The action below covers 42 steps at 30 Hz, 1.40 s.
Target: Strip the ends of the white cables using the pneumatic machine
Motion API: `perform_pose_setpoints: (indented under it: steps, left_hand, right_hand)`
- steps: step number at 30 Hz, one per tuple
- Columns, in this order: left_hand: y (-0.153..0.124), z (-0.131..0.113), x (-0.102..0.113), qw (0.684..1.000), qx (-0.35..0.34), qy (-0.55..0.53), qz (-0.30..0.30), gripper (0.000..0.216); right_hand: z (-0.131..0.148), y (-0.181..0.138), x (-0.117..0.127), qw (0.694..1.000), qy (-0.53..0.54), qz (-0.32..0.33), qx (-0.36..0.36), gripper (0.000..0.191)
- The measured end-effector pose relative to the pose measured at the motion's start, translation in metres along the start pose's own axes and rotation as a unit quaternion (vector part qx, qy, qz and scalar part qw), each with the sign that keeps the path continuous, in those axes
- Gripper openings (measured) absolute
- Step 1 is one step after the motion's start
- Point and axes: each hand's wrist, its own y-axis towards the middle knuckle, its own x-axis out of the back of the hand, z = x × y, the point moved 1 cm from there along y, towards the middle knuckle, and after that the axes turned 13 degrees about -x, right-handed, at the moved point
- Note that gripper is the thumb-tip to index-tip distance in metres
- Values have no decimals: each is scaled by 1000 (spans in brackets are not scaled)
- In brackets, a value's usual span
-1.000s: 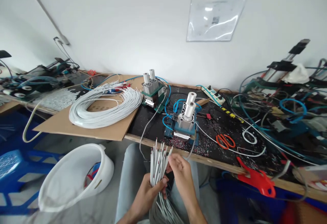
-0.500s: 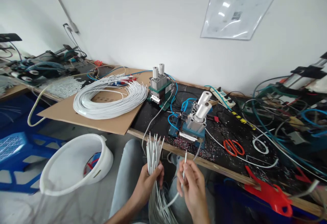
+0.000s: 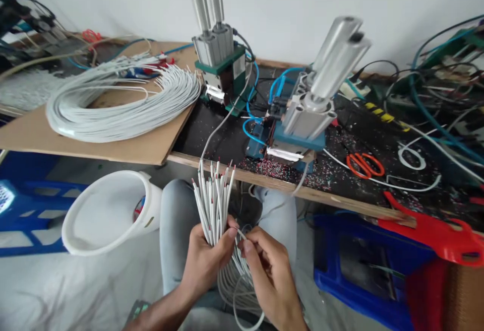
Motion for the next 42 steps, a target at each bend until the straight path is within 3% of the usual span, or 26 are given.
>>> perform_pose_setpoints:
  steps: [5,10,16,21,24,32,37,42]
  left_hand:
    - [0,-2,5,999,-31,25,-15,9]
    - [1,-10,6,996,-63,59,-13,10]
    - [-3,-13,7,994,-84,63,-20,11]
    - [-7,-6,8,997,-62,50,-10,7]
    - [-11,0,8,998,-54,42,-15,8]
    - [-12,-11,7,998,-44,47,-10,7]
    - [-11,-12,7,996,-50,70,32,6]
    - [-8,-10,8,987,-54,116,94,7]
  right_hand:
    - [13,3,4,993,-95,25,72,23]
    - [34,5,9,964,-191,13,185,17]
    - [34,1,6,959,-212,13,188,29]
    - [34,0,5,933,-261,-34,246,12]
    - [32,-1,4,923,-267,-46,274,11]
    - [25,-6,1,953,-209,-7,217,19]
    - [34,2,10,969,-192,107,111,35]
    - [48,8,24,964,-210,138,92,38]
